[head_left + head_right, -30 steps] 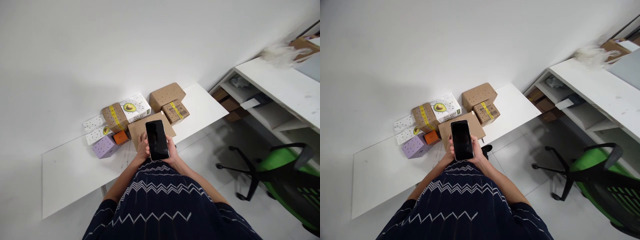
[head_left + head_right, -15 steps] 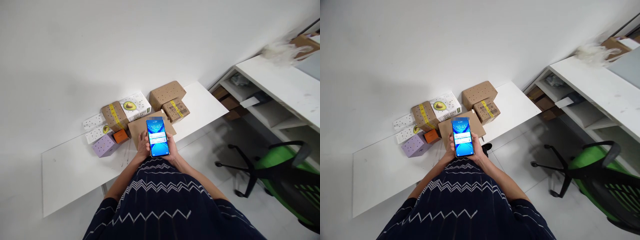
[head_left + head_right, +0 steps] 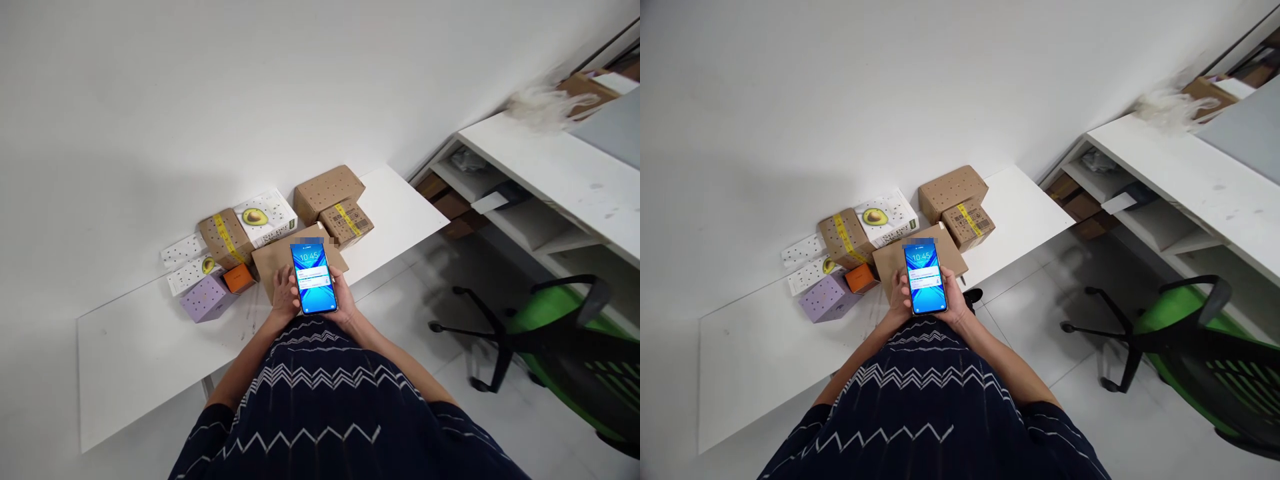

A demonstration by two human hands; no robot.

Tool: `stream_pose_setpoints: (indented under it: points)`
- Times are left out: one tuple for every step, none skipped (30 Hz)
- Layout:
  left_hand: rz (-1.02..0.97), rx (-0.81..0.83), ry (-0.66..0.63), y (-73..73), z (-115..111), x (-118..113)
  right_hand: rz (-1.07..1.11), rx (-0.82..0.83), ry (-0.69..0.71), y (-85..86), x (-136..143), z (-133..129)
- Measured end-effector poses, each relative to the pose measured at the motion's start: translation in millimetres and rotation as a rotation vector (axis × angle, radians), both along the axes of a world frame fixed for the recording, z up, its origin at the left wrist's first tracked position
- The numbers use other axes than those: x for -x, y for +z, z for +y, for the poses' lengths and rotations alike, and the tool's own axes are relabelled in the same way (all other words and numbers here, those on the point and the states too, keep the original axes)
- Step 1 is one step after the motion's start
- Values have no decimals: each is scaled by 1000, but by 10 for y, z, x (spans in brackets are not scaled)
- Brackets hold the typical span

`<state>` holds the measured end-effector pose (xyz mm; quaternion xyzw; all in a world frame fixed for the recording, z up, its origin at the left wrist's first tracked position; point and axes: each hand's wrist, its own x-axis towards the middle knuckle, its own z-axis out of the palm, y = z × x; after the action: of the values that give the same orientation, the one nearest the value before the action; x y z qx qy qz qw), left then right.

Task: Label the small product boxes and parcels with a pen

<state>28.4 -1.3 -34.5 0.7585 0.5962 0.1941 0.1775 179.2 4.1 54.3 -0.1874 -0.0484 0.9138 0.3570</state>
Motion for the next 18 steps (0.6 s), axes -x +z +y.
stream_pose_setpoints:
  points:
    - [34,3,-16,8,0,-6,-28,-1,-23,4,-33,12]
    - [73,-2,-26,22,-1,-12,-64,-4,-52,11,-80,28]
    - [119,-13,-39,42,-1,-17,-104,-10,-90,18,-143,46]
    - [167,-28,-54,67,-3,-23,-148,-20,-136,24,-222,67]
    - [214,-45,-69,94,-5,-27,-194,-36,-195,24,-318,92]
    - [252,-60,-81,119,-7,-30,-246,-59,-266,12,-430,122]
    - [275,-72,-90,141,-9,-33,-308,-85,-347,-16,-556,157]
    - [292,-77,-98,159,-11,-35,-388,-110,-431,-64,-691,198]
    - [303,-80,-99,170,-12,-37,-492,-132,-519,-134,-832,245]
    - [311,-80,-98,175,-14,-39,-625,-135,-596,-227,-973,296]
    - [316,-81,-98,174,-14,-42,-781,-117,-652,-340,-1108,352]
    - [319,-81,-99,169,-15,-45,-968,-73,-672,-468,-1231,410]
    - [322,-83,-98,162,-16,-48,-1174,-16,-651,-604,-1338,470]
    - [324,-84,-97,154,-18,-51,-1373,20,-589,-741,-1423,528]
    - [326,-84,-96,146,-19,-54,-1548,39,-503,-873,-1485,585]
    - [326,-84,-94,140,-22,-56,-1687,34,-412,-993,-1523,640]
    - [325,-83,-91,137,-25,-58,-1820,13,-304,-1097,-1538,691]
    - [322,-80,-88,136,-28,-59,-1939,-9,-189,-1183,-1533,738]
